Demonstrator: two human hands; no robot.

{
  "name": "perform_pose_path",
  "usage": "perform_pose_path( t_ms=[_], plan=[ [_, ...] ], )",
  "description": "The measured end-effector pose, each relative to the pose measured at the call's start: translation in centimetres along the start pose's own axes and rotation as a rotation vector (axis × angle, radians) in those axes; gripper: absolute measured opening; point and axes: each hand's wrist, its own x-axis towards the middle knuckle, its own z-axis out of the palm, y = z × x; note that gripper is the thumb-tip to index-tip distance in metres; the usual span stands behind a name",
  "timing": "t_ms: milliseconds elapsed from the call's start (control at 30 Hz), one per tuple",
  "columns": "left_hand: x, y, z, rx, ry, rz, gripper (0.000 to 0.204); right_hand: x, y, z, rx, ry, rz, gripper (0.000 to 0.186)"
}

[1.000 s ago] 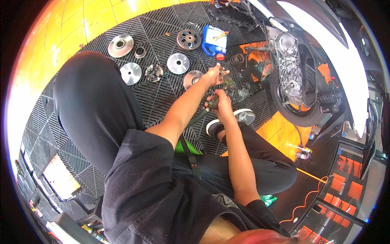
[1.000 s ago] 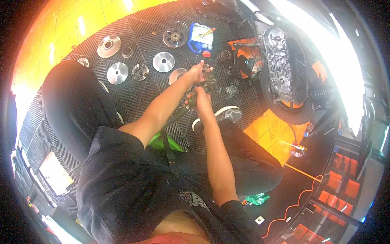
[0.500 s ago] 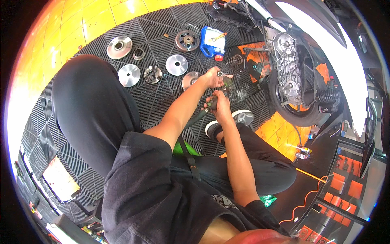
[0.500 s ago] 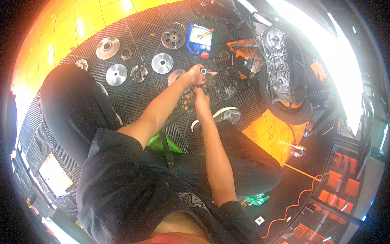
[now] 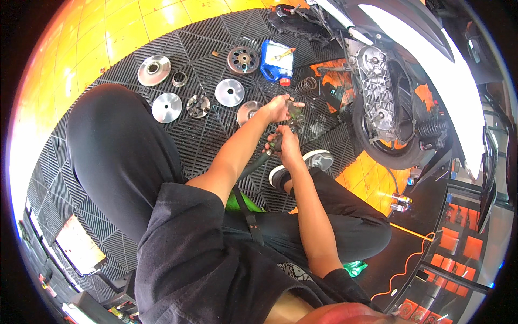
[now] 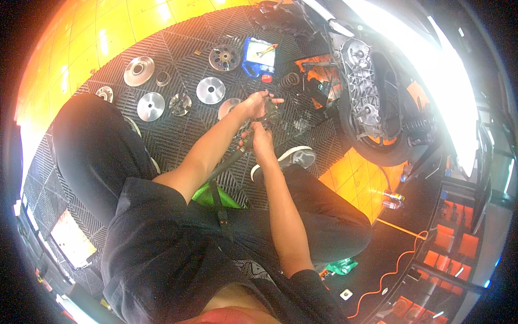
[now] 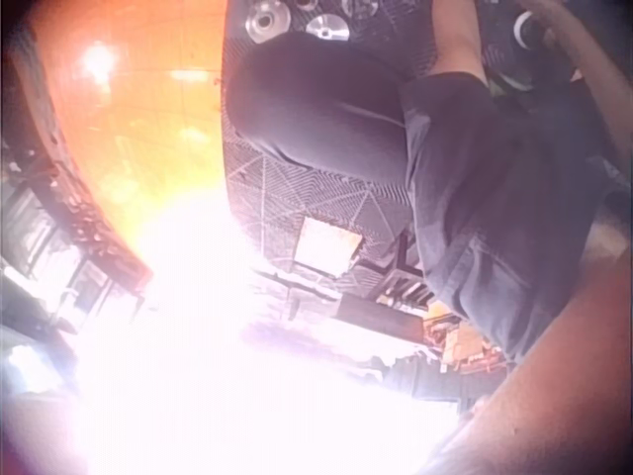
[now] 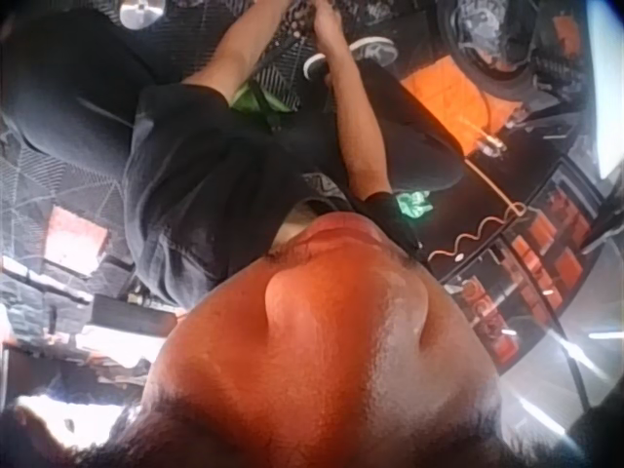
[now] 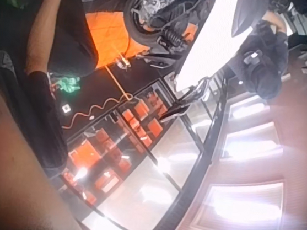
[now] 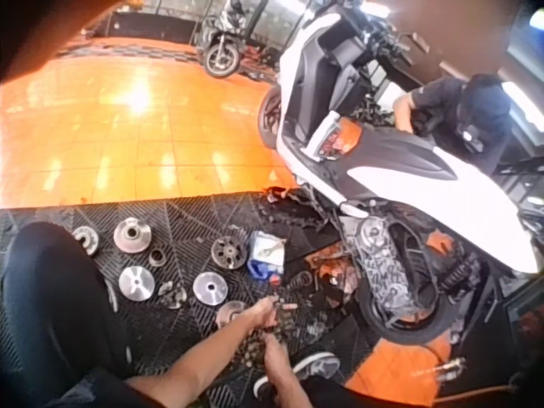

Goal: The person sits on the floor of a workshop and uses a screwdriver to disassemble and clean various metal components of a scooter's variator system. They handle multiple pulleys and weights, using a tool to scrape or adjust parts, and occasionally wipe them with a cloth.

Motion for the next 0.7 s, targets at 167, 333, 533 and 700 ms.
perform_pose_path(
  t_ms=[167,333,533,700],
  plan=[
    [0.1,0.0,-0.2,-0.071,0.01,0.072,0.029,0.1,0.0,0.3,-0.006,0.007,-0.009,0.025],
    [-0.4,-0.2,0.0,-0.062,0.056,0.052,0.031,0.3,0.4,0.0,0.007,-0.01,-0.006,0.026],
    [-0.5,0.0,-0.1,-0.076,0.022,0.029,0.038,-0.1,-0.1,0.5,0.014,0.007,-0.001,0.025],
    [-1.4,0.2,0.5,-0.065,0.02,0.014,0.036,0.0,0.2,0.5,-0.018,0.062,-0.007,0.026]
  ],
)
